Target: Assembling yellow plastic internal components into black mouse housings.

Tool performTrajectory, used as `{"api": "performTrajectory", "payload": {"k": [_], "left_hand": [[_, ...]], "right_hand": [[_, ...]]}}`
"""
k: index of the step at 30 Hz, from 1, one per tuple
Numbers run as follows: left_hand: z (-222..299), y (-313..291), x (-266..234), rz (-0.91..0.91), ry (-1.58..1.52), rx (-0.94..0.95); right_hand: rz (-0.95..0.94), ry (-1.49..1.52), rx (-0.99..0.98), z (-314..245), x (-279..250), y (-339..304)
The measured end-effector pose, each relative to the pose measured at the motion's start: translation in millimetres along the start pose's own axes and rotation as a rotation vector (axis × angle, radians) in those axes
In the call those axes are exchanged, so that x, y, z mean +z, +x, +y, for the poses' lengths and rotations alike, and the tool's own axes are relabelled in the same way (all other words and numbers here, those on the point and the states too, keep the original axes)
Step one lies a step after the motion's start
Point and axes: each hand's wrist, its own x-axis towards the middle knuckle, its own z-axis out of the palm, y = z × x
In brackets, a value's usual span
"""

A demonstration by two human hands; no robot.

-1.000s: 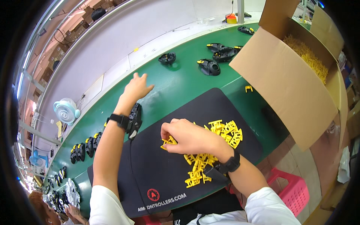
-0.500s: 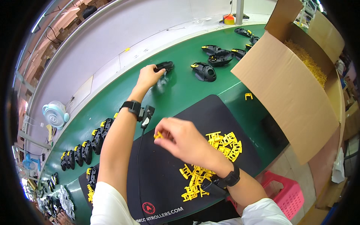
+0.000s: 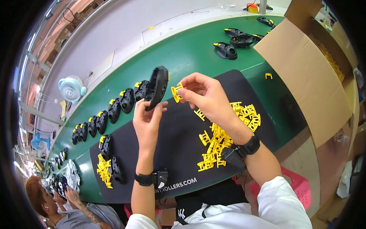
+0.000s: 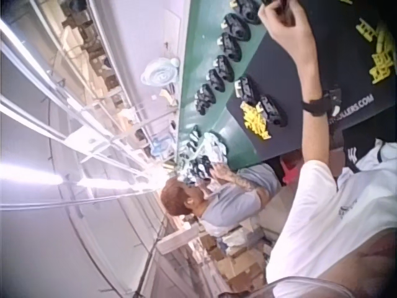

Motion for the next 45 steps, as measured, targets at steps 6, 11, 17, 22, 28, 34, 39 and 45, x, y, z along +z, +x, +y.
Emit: {"api": "performTrajectory", "payload": {"k": [6, 11, 17, 22, 28, 34, 39, 45], "left_hand": [[-17.0, -27.3, -18.8, 0.068, 0.682, 0.425], [-11.0, -33.7, -0.3, 0.154, 0.079, 0.243], [-7.2, -30.2, -7.5, -0.177, -0.547, -0.247], [-19.0, -30.7, -7.4, -0.112, -0.494, -0.387], [-18.1, -27.0, -13.3, -0.085, -0.441, -0.505], [-14.5, -24.3, -20.4, -0.248, -0.496, -0.482], [-18.8, -25.4, -18.2, -0.186, -0.658, -0.447], [-16.2, -29.2, -16.0, -0.244, -0.58, -0.352]], "right_hand": [[-0.054, -0.123, 0.016, 15.9, 9.0, -2.4], [-0.046, -0.168, -0.005, 22.0, 4.9, -2.6], [-0.094, -0.307, -0.02, 26.3, 10.8, -3.8], [-0.194, -0.452, -0.055, 31.6, 14.9, -7.5], [-0.394, -0.547, -0.132, 17.6, 17.1, -11.1], [-0.393, -0.584, -0.292, 16.9, 18.3, -9.2], [-0.039, -0.349, -0.183, 19.9, 10.6, -6.9], [-0.08, -0.489, -0.177, 16.0, 16.8, -9.6]]}}
